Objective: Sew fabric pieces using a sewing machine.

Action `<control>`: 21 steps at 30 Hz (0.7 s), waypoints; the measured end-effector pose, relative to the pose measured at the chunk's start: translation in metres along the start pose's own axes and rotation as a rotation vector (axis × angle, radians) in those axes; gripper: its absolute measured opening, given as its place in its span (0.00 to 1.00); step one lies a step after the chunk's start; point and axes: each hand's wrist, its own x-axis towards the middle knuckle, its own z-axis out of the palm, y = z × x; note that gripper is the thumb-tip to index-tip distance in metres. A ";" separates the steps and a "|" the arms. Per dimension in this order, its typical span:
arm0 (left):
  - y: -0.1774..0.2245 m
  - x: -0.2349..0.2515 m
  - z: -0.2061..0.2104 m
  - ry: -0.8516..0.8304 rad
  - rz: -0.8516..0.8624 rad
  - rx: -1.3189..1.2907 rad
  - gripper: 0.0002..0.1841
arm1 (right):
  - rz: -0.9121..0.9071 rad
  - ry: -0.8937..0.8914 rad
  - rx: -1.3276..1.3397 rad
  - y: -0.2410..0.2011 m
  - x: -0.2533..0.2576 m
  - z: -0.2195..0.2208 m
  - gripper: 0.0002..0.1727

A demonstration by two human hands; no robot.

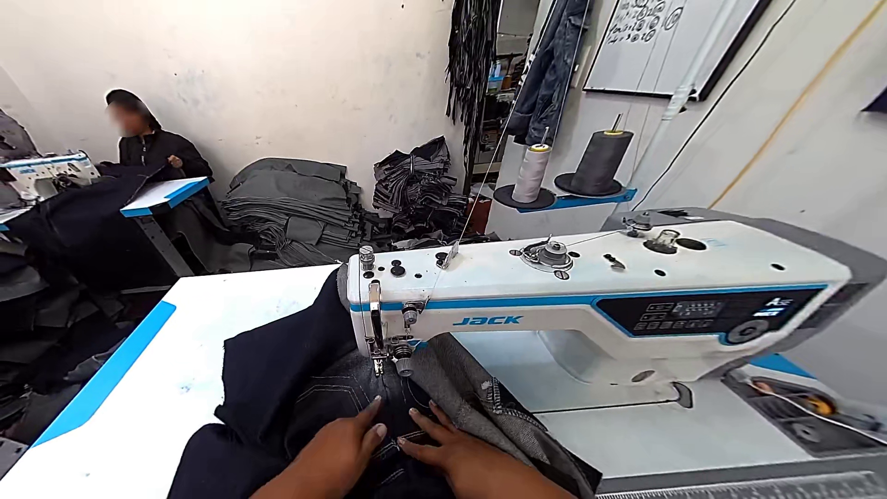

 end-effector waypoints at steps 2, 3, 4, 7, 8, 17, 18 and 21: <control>0.020 0.014 0.007 -0.088 -0.279 0.096 0.31 | -0.004 -0.036 -0.036 0.001 -0.004 0.000 0.37; 0.026 0.016 0.007 -0.118 -0.344 0.150 0.32 | -0.007 -0.041 -0.046 0.001 -0.005 0.001 0.38; 0.030 0.017 0.006 -0.143 -0.382 0.181 0.33 | -0.009 -0.040 -0.049 0.001 -0.006 0.002 0.38; 0.035 0.021 -0.003 -0.179 -0.421 0.223 0.36 | -0.001 -0.046 -0.012 0.001 -0.006 -0.003 0.38; 0.034 0.023 -0.005 -0.182 -0.422 0.225 0.37 | -0.005 -0.041 -0.006 0.003 -0.004 -0.004 0.38; 0.009 0.051 -0.035 -0.158 -0.389 0.230 0.38 | 0.041 -0.117 -0.028 -0.002 0.030 -0.037 0.42; 0.008 0.055 -0.038 -0.161 -0.392 0.242 0.38 | 0.043 -0.113 -0.033 -0.001 0.034 -0.040 0.42; 0.009 0.065 -0.046 -0.159 -0.403 0.270 0.37 | 0.046 -0.100 -0.054 0.001 0.042 -0.051 0.43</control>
